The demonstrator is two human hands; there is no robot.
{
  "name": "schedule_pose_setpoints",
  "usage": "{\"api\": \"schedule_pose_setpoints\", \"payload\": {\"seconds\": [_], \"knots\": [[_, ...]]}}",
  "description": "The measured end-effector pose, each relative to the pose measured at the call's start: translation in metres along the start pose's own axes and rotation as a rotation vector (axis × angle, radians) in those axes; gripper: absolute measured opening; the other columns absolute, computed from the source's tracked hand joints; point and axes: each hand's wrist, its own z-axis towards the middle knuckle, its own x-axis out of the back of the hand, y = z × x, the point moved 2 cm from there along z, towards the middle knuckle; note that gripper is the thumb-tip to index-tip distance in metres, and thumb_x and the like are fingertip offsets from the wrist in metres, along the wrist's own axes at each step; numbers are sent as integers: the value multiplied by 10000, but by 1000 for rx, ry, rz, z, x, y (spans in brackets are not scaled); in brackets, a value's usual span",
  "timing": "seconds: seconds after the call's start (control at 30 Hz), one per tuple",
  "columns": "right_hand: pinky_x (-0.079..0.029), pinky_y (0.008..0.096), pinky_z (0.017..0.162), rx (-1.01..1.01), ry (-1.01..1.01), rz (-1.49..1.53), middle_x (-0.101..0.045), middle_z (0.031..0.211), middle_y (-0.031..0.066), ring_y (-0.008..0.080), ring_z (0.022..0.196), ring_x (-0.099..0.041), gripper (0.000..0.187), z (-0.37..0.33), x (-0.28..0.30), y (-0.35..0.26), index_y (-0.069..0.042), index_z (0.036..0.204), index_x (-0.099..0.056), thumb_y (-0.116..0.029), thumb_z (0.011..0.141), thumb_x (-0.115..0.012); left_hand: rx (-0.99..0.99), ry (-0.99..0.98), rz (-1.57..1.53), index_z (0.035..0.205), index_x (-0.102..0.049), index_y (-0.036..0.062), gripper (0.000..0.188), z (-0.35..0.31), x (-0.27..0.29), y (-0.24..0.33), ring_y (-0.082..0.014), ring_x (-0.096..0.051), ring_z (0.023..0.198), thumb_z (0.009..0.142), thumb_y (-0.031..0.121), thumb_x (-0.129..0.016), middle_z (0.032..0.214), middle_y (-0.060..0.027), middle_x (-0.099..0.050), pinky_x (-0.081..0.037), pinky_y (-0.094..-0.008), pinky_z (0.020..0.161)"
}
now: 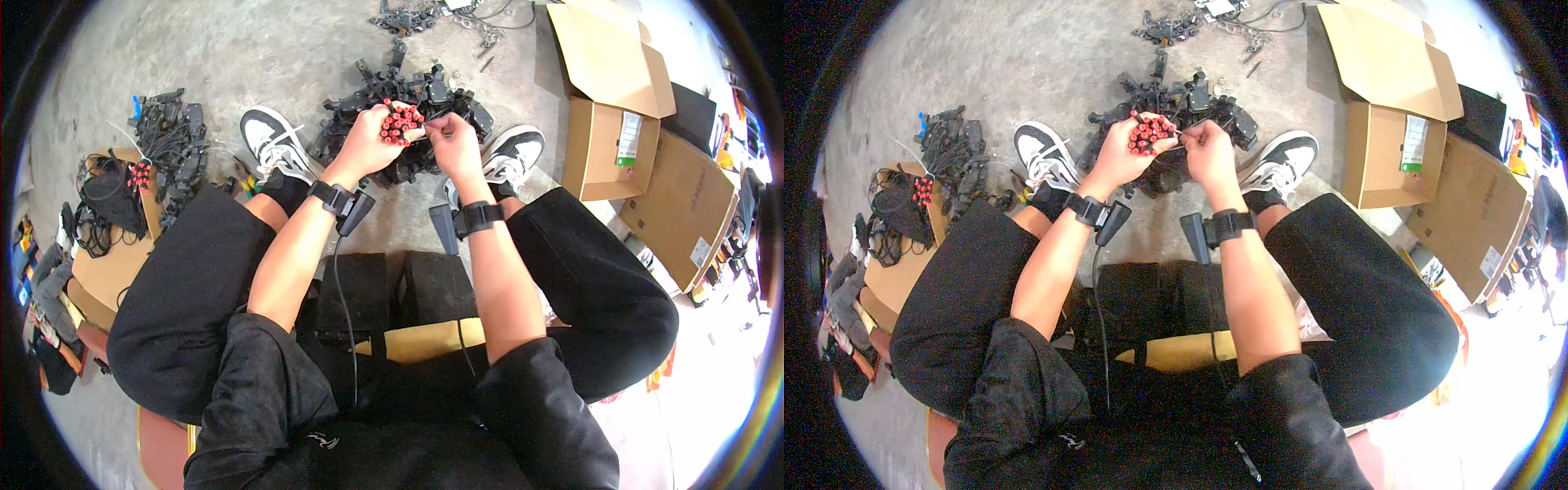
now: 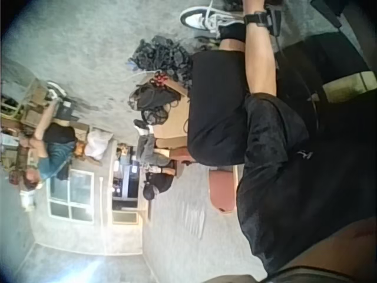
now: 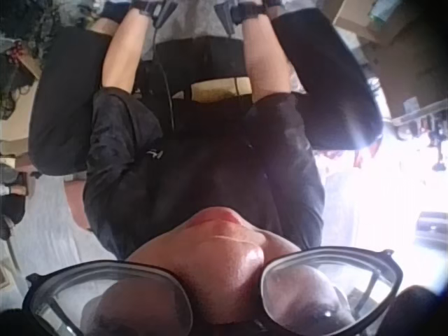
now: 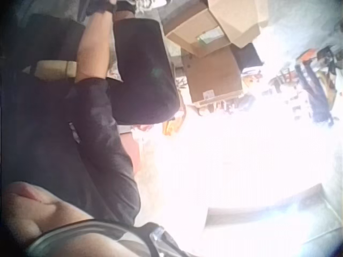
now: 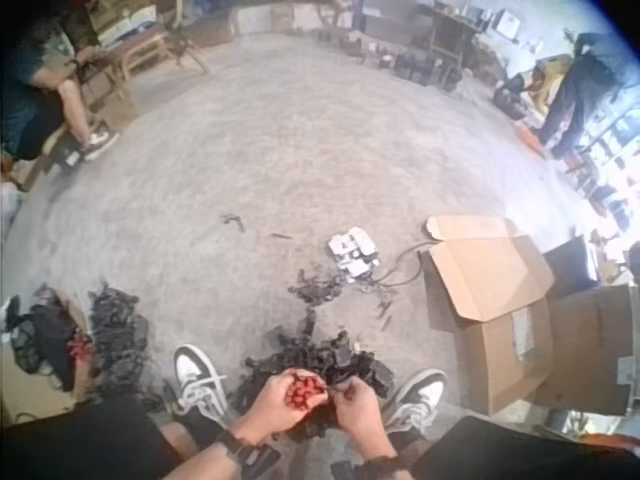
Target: The person picks up a bundle of red and black wires from a chair and gathers more wires from a pile on the floor. They wrap a white cable tie around the bundle of wires and secure it.
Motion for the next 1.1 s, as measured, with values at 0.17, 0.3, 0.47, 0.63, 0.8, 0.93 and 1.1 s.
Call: {"api": "schedule_pose_setpoints", "payload": {"seconds": [0.17, 0.3, 0.47, 0.63, 0.8, 0.93, 1.1], "knots": [[-452, 255, 592, -139, 108, 335, -605, 735, 78, 128, 630, -563, 162, -31, -18, 10, 9, 919, -562, -40, 779, -628, 95, 62, -89, 870, -588, 6, 150, -3, 4, -12, -96, -593, 798, 764, 63, -677, 861, -40, -642, -467, -251, 759], [-469, 265, 599, -83, 137, 190, -624, 747, 105, 138, 638, -590, 251, -36, -25, 25, 21, 1012, -566, -62, 782, -621, 41, 48, -67, 874, -583, 8, 144, 2, -2, -9, -98, -592, 803, 769, 57, -669, 861, -37, -641, -463, -250, 763], [-477, 314, 579, -238, -26, 124, -632, 679, 137, 204, 616, -622, 171, -37, -18, 0, 39, 830, -587, -121, 786, -628, 59, 104, -92, 883, -572, 18, 134, -4, -2, -10, -106, -595, 810, 786, 61, -653, 857, -44, -639, -459, -248, 769], [-478, 354, 601, -180, 114, -30, -617, 696, 187, 307, 663, -628, 148, -32, -11, 10, 24, 760, -553, -106, 779, -620, -9, 132, 61, 948, -558, 18, 195, -10, -13, 5, -118, -594, 817, 782, 61, -653, 876, -51, -633, -464, -254, 764], [-468, 369, 613, -15, 200, -54, -612, 707, 178, 328, 672, -613, 104, -13, 8, -6, 8, 761, -569, -82, 769, -620, -182, 124, 90, 933, -562, 31, 199, -7, -18, 11, -145, -591, 840, 758, 22, -658, 926, -64, -611, -465, -276, 782], [-464, 313, 617, 56, 177, 54, -622, 720, 155, 250, 657, -613, 99, -5, 26, -10, 6, 782, -585, -87, 777, -621, -343, 54, 179, 944, -545, 44, 266, 1, -17, 40, -231, -563, 891, 711, 18, -671, 935, -84, -585, -442, -326, 812], [-456, 267, 604, 65, 213, 282, -629, 714, 106, 136, 638, -582, 93, 3, 24, -14, 22, 808, -564, -50, 786, -619, -213, 35, 44, 924, -552, 22, 196, 19, -17, 55, -152, -585, 840, 757, 15, -655, 910, -69, -595, -467, -274, 756]]}}
